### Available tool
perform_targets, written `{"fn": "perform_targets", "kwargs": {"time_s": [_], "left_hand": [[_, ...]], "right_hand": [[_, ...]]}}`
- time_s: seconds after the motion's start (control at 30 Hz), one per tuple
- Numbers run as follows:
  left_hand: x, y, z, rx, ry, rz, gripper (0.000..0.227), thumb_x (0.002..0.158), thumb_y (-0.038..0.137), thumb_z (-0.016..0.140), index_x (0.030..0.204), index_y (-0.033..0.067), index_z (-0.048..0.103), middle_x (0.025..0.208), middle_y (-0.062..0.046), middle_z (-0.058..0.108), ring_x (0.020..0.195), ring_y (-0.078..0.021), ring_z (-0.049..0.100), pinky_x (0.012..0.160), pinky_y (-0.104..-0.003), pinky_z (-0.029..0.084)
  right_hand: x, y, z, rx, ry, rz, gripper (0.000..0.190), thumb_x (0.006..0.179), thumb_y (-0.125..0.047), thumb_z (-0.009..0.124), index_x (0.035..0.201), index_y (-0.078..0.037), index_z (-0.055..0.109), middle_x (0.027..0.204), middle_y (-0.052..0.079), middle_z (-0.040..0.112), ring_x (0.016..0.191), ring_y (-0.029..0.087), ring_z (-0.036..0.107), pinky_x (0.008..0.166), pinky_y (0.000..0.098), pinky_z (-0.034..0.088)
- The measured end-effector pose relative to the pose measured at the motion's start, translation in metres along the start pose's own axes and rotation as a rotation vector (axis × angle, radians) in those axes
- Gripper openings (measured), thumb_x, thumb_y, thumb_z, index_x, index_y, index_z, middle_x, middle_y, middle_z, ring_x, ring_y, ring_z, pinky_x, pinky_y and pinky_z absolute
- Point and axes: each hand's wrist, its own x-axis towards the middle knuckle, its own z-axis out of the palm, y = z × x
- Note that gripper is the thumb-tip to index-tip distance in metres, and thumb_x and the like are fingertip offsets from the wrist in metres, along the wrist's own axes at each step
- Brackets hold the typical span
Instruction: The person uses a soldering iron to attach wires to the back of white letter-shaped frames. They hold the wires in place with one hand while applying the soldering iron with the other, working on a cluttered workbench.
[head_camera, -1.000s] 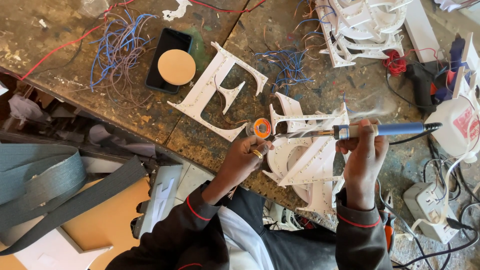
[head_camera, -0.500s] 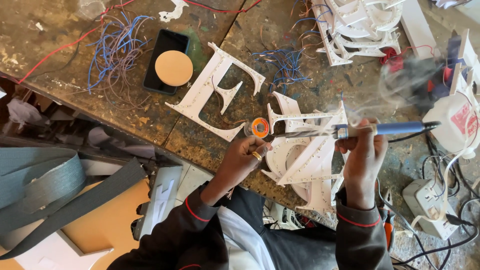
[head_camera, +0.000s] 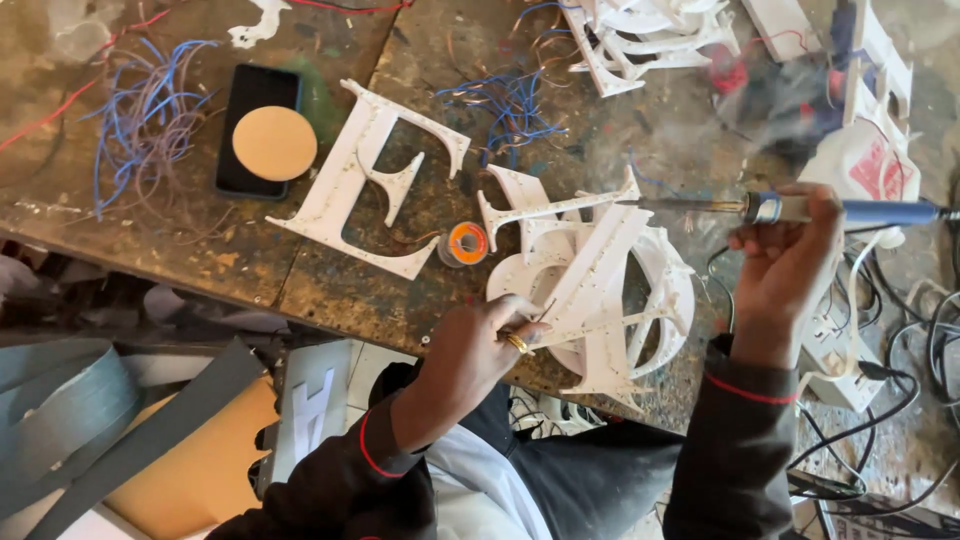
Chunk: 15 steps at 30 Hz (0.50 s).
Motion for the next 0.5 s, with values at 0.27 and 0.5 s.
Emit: {"fn": "perform_targets", "kwargs": {"time_s": [0.27,0.5], "left_hand": [[0.024,0.036,0.028,0.109,0.054,0.086,0.02,0.105,0.024,0.082,0.094,0.0096,0.073,0.079,-0.005,0.067,0.068,-0.0255,0.067,0.062,-0.044,0.052],[0.038,0.031,0.051,0.06,0.053,0.123,0.032,0.108,0.0,0.069,0.139,-0.001,0.076,0.111,-0.012,0.065,0.103,-0.0322,0.069,0.094,-0.043,0.058]], "right_hand": [[0.053,0.029,-0.012,0.001,0.09,-0.12,0.021,0.106,-0.039,0.075,0.097,-0.026,0.063,0.088,-0.009,0.062,0.073,0.006,0.054,0.065,0.0273,0.047],[0.056,0.057,-0.001,0.009,0.022,-0.162,0.032,0.109,-0.018,0.062,0.078,-0.022,0.056,0.076,-0.006,0.054,0.07,0.009,0.05,0.06,0.0296,0.039]]}}
